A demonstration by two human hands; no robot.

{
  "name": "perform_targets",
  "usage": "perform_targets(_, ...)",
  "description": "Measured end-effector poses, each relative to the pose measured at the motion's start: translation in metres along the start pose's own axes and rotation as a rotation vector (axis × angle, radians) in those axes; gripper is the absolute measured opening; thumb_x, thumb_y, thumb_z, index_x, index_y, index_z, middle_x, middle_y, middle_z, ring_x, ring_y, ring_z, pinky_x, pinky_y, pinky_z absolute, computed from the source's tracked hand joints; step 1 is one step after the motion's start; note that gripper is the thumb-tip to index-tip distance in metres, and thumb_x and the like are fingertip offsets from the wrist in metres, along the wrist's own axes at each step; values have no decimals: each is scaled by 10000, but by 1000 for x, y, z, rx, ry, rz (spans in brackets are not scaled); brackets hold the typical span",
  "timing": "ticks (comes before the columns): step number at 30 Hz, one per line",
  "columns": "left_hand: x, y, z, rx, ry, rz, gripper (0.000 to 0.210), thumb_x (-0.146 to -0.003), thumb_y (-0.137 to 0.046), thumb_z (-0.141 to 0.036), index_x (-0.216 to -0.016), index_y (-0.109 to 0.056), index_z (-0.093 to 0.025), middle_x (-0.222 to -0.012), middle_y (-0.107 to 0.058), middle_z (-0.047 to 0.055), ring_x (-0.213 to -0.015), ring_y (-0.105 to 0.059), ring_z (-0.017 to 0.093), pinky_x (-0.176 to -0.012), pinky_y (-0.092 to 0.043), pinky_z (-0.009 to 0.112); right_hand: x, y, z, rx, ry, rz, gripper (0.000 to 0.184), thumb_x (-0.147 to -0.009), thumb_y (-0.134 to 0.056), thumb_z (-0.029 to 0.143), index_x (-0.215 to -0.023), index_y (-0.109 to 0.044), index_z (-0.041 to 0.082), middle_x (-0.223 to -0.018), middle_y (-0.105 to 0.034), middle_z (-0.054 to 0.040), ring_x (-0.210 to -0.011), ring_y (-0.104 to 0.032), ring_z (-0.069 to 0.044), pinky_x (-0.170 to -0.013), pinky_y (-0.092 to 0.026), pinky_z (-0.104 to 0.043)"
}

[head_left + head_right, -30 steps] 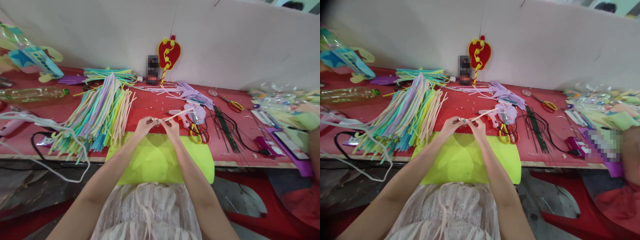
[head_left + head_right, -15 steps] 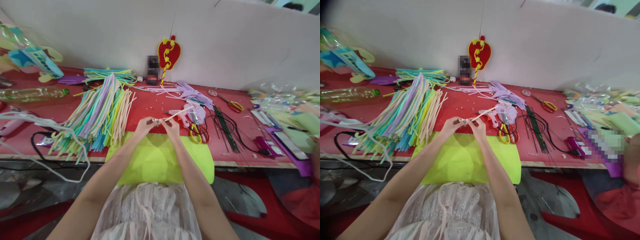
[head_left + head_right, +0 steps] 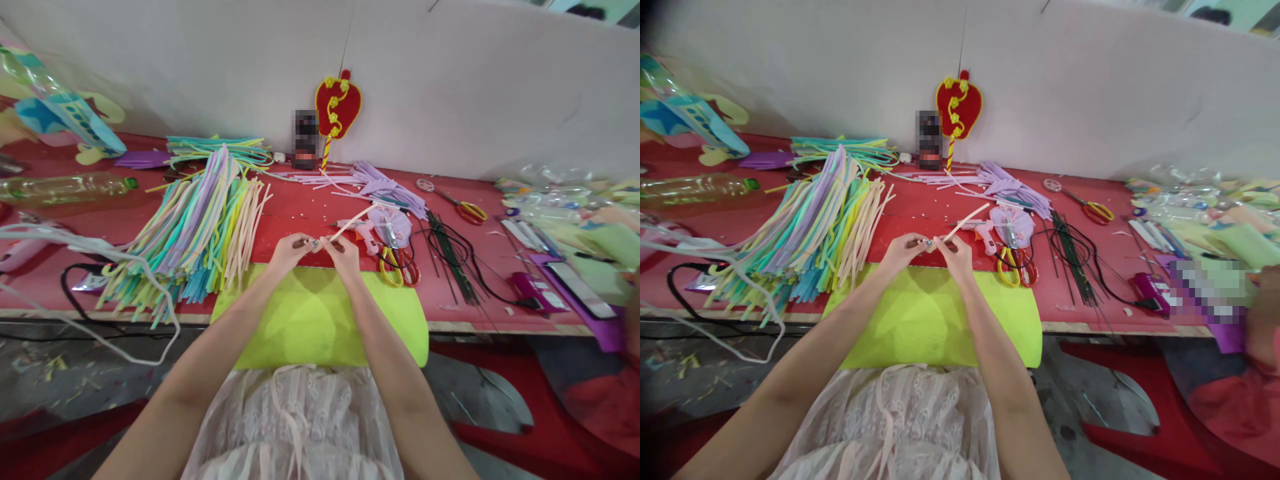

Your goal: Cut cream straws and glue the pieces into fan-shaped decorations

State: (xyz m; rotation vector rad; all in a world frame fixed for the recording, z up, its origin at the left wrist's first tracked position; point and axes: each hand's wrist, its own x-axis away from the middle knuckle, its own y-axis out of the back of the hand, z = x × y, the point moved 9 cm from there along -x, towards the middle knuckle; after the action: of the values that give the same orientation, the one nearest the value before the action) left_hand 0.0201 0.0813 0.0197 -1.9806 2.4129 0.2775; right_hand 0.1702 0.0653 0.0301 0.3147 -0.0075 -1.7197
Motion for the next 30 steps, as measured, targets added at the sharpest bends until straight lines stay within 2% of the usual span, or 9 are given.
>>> perform_targets(12, 1, -4, -2, -13, -8, 38, 269, -731, -623, -420, -799, -660, -162, -793, -693, 45, -720, -612, 147, -708, -464, 266, 0, 0, -1, -42, -17, 9, 351, -706, -625, 512, -807, -673, 179, -781, -692, -37, -756, -629, -189, -735, -483, -309)
perform_targets(17, 1, 1, 2, 31, 2, -13, 278, -726, -626, -428, -789, -654, -158, -770, -687, 47, -713, -618, 150, -713, -468, 271, -1, -2, 0, -55, 9, 28, 359, -747, -584, 511, -864, -676, 185, -861, -695, -44, -816, -624, -185, -779, -481, -305)
perform_targets(20, 0, 4, 6, 73, 19, -46, 292, -712, -638, -435, -801, -648, -157, -773, -684, 48, -723, -628, 155, -721, -477, 278, -2, -3, -2, -36, 1, 47, 348, -735, -598, 509, -841, -674, 186, -843, -695, -43, -807, -625, -184, -769, -485, -300)
perform_targets(30, 2, 1, 9, 6, 65, -16, 248, -657, -681, -359, -791, -619, -159, -742, -678, 25, -705, -625, 153, -671, -469, 261, -1, -1, -1, 13, 7, 17, 345, -729, -600, 516, -804, -660, 185, -817, -687, -38, -782, -620, -177, -749, -483, -295)
